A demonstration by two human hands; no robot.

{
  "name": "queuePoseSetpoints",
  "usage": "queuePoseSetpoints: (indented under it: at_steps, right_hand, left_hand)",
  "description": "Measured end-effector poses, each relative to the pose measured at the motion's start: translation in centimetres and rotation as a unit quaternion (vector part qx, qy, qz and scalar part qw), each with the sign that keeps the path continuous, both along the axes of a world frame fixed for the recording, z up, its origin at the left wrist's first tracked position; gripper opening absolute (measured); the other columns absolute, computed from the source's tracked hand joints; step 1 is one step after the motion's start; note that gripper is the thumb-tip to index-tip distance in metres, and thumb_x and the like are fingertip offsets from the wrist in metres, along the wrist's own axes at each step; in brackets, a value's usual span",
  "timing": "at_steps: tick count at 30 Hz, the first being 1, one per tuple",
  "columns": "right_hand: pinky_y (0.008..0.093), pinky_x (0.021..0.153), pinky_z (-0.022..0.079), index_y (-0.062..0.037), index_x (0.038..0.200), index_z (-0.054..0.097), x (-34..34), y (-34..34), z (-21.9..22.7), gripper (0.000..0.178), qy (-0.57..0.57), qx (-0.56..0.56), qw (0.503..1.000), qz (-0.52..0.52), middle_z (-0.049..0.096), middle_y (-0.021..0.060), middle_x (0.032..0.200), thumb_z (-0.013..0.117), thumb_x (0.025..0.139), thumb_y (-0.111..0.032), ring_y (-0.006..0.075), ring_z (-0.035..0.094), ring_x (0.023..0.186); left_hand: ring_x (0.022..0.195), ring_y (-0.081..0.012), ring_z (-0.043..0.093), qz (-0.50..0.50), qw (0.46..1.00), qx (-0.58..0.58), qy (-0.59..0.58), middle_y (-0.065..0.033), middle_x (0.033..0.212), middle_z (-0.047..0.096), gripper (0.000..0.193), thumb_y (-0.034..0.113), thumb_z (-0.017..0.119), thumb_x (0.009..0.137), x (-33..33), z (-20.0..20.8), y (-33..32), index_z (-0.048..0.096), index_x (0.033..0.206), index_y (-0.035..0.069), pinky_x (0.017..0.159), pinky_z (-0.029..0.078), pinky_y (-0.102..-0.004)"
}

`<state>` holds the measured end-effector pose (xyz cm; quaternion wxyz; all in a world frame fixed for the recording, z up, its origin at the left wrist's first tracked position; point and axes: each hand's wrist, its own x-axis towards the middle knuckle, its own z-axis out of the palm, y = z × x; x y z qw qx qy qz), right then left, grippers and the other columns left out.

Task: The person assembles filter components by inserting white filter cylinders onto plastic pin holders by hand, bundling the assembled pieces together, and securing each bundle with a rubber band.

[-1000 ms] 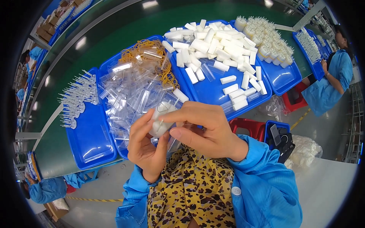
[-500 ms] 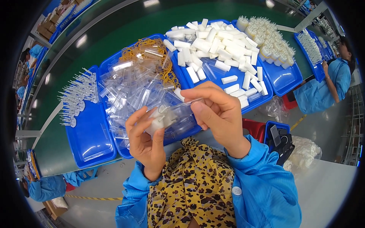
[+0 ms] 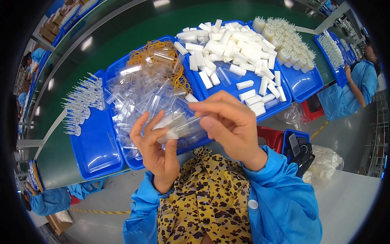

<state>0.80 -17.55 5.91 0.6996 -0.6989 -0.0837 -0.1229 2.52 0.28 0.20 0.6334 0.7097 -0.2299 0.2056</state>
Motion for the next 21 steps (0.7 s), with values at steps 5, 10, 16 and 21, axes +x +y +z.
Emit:
queuePoseSetpoints:
  at_steps: [5, 10, 16, 21]
  right_hand:
    - [0.016, 0.051, 0.038, 0.0027, 0.112, 0.065, -0.3, 0.7, -0.3, 0.024, -0.017, -0.018, 1.0, 0.004, 0.058, 0.0085, 0.096, 0.06, 0.089, -0.002, 0.0043, 0.052, 0.063]
    - [0.017, 0.052, 0.044, 0.005, 0.112, 0.064, -0.5, 1.2, -0.3, 0.024, -0.02, -0.002, 1.0, -0.004, 0.057, 0.0105, 0.098, 0.059, 0.089, 0.0, 0.0061, 0.056, 0.062]
    - [0.0195, 0.052, 0.051, 0.0065, 0.111, 0.063, -0.6, 1.8, -0.4, 0.023, 0.004, 0.059, 0.998, 0.012, 0.053, 0.0108, 0.097, 0.056, 0.09, 0.002, 0.0099, 0.062, 0.064]
    - [0.0199, 0.053, 0.051, 0.0066, 0.111, 0.063, -0.5, 2.1, -0.7, 0.023, -0.011, 0.048, 0.999, -0.003, 0.053, 0.0111, 0.096, 0.056, 0.089, 0.002, 0.011, 0.063, 0.066]
  left_hand:
    - [0.112, -0.0355, 0.056, -0.001, 1.0, 0.014, 0.02, -0.0193, 0.133, 0.035, 0.021, 0.004, 0.066, 0.084, -0.1, 0.5, 0.0, 0.058, 0.104, 0.001, 0.092, 0.047, -0.0414]
    - [0.108, -0.0334, 0.058, 0.017, 1.0, 0.001, 0.017, -0.0187, 0.129, 0.04, 0.022, 0.003, 0.068, 0.083, -0.2, 0.5, 0.0, 0.06, 0.103, -0.002, 0.089, 0.048, -0.0391]
    - [0.103, -0.0311, 0.061, 0.046, 0.999, 0.02, -0.004, -0.0175, 0.124, 0.044, 0.02, 0.004, 0.07, 0.081, 0.0, 0.9, 0.0, 0.065, 0.1, -0.002, 0.086, 0.05, -0.0376]
    - [0.102, -0.0298, 0.06, 0.039, 0.999, 0.029, -0.008, -0.0168, 0.124, 0.044, 0.021, 0.003, 0.071, 0.08, -0.1, 0.8, 0.3, 0.066, 0.099, -0.001, 0.086, 0.05, -0.0362]
